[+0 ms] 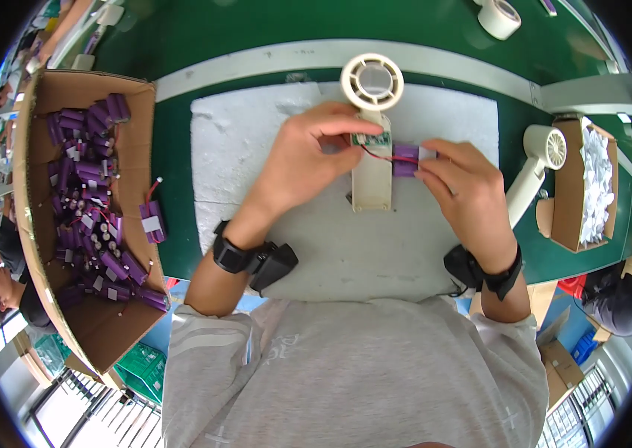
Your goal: Assembling electronic components by fitting batteries and circuit boards into plastic housings.
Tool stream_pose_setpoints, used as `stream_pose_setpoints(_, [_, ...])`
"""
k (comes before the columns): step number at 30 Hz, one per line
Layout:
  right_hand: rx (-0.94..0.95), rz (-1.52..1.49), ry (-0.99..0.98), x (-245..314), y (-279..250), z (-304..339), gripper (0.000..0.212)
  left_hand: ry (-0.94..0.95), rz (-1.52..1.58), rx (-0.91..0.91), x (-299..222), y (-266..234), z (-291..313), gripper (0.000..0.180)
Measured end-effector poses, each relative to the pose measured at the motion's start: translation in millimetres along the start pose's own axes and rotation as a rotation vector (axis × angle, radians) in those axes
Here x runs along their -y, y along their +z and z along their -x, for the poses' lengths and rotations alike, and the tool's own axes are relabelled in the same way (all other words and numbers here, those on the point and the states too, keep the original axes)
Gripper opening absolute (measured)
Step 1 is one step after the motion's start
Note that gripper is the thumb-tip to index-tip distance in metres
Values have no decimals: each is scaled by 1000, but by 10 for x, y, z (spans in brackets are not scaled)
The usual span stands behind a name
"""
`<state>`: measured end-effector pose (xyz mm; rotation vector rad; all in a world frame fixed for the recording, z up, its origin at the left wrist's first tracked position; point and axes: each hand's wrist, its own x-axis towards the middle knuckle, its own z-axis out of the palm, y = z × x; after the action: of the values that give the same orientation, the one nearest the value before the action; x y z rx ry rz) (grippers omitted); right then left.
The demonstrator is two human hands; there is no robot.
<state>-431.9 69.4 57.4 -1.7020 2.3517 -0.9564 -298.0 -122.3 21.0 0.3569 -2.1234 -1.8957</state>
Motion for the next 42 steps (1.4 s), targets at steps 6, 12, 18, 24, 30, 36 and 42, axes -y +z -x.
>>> stream_pose_setpoints(6, [-5,71,-36,88,7,-6,10,100,-84,-37,-24,36,-23,33])
stream_pose_setpoints(12, [21,117,39,79,23,4,11,33,-105,4,-44,13,20,34])
stream_pose_setpoints(18, [-17,61,-5,161,12,7,10,46,-140,20,14,-19,20,33])
stream_pose_setpoints(24, [83,124,-20,178,-21,-7,6,170,-128,16,79,23,-11,34])
stream_pose_setpoints(30, [123,306,-122,165,49,-35,14,173,-138,-32,76,69,-14,35])
stream_pose_setpoints(36, [178,292,-179,59,-29,-113,18,151,-146,-47,18,63,11,34])
stream_pose_setpoints(42, [28,-74,650,-318,-629,-582,20,151,-146,-56,27,66,18,33])
